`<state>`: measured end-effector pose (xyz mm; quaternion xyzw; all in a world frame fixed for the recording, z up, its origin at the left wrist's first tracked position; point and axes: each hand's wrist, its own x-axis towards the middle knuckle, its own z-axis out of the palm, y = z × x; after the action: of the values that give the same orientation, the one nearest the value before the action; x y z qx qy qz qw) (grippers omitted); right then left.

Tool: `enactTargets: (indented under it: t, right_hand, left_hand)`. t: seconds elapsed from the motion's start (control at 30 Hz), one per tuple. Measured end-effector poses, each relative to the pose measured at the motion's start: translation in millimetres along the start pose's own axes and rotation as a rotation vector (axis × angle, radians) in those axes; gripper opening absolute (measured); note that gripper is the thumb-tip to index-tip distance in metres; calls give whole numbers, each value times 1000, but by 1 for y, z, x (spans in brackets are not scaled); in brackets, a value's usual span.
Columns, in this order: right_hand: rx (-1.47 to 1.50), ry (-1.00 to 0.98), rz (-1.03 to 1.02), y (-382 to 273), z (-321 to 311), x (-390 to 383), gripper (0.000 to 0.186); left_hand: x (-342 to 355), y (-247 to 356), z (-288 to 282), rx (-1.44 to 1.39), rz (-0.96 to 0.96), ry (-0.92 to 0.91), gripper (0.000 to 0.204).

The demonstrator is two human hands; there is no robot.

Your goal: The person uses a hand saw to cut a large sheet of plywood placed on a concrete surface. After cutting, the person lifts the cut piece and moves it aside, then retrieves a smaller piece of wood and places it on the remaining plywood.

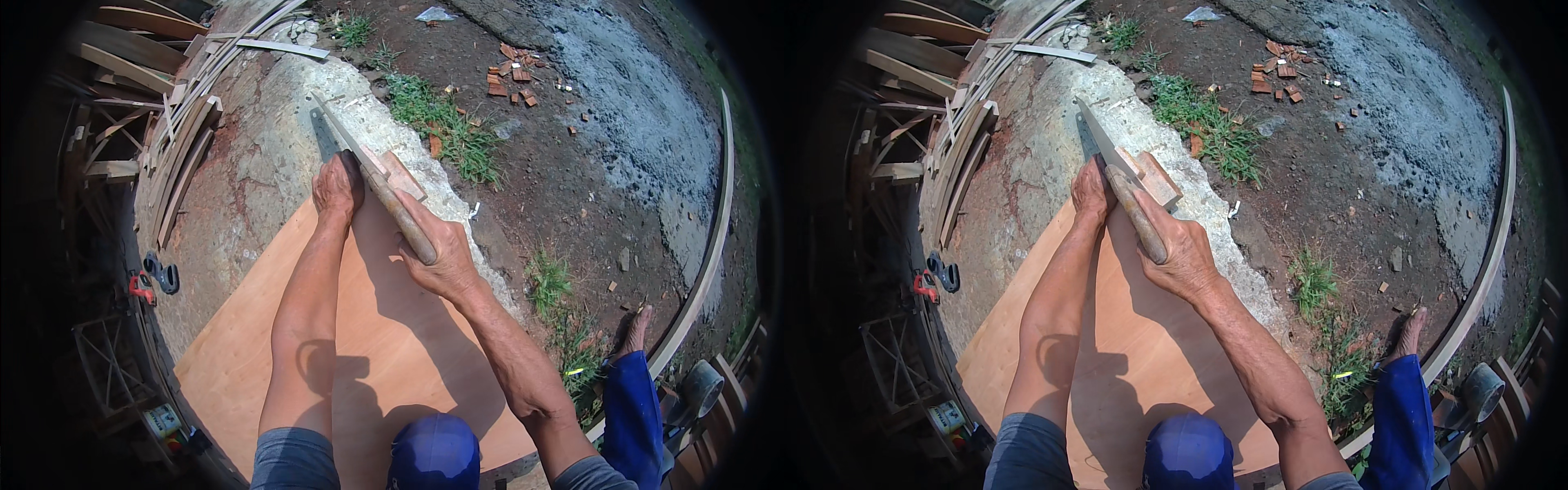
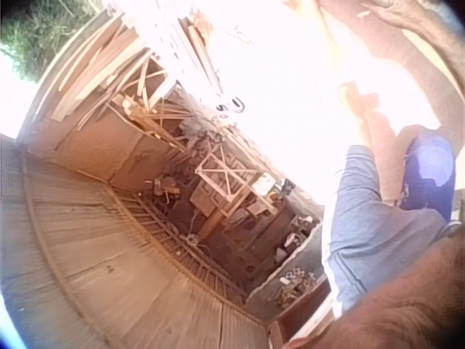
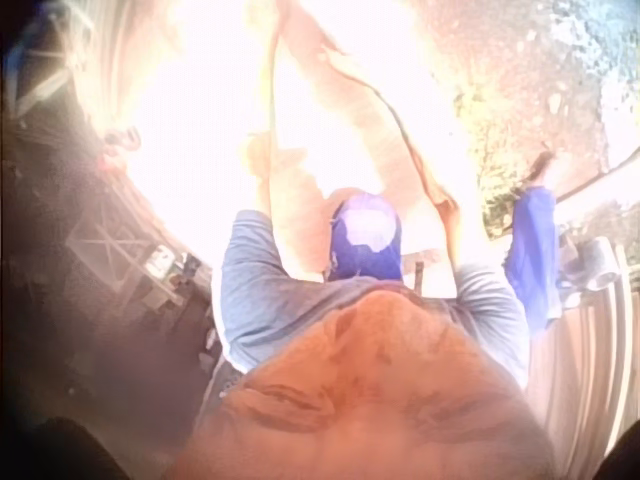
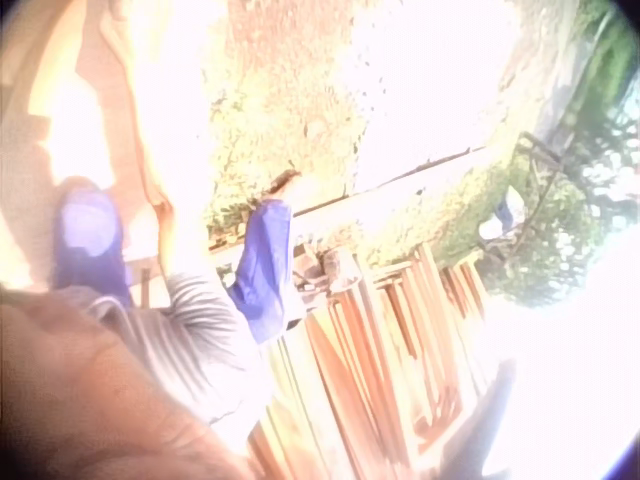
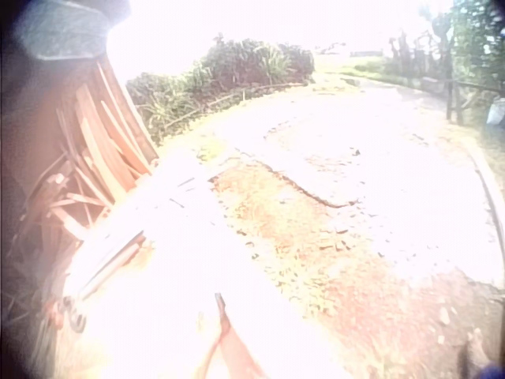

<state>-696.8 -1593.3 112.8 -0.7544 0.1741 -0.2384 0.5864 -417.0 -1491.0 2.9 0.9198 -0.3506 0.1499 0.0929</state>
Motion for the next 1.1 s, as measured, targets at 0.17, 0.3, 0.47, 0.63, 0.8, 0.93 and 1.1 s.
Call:
enactTargets:
  t: [0.17, 0.3, 0.47, 0.63, 0.8, 0.93, 1.1]
  right_hand:
    - [-227, -36, -22, -27, -86, -167, 60]
    - [-232, -16, 60, -32, -94, -185, 59]
    - [-16, 13, 47, 4, -5, 5, 64]
    - [-197, -79, 33, -27, -73, -136, 59]
    - [-229, -18, -12, -30, -83, -150, 59]
    - [39, -34, 63, -2, -8, 2, 62]
    - [-215, -60, -7, -22, -70, -126, 67]
  left_hand:
    - [13, 41, -53, -46, -272, -368, 44]
    - [15, 53, -47, -30, -212, -407, 47]
    - [9, 35, -27, -63, -157, -293, 32]
    - [8, 33, -48, -18, -220, -323, 34]
    - [2, 52, -45, 0, -214, -394, 36]
    - [3, 18, -17, -71, -82, -137, 36]
    - [8, 34, -49, 8, -243, -346, 42]
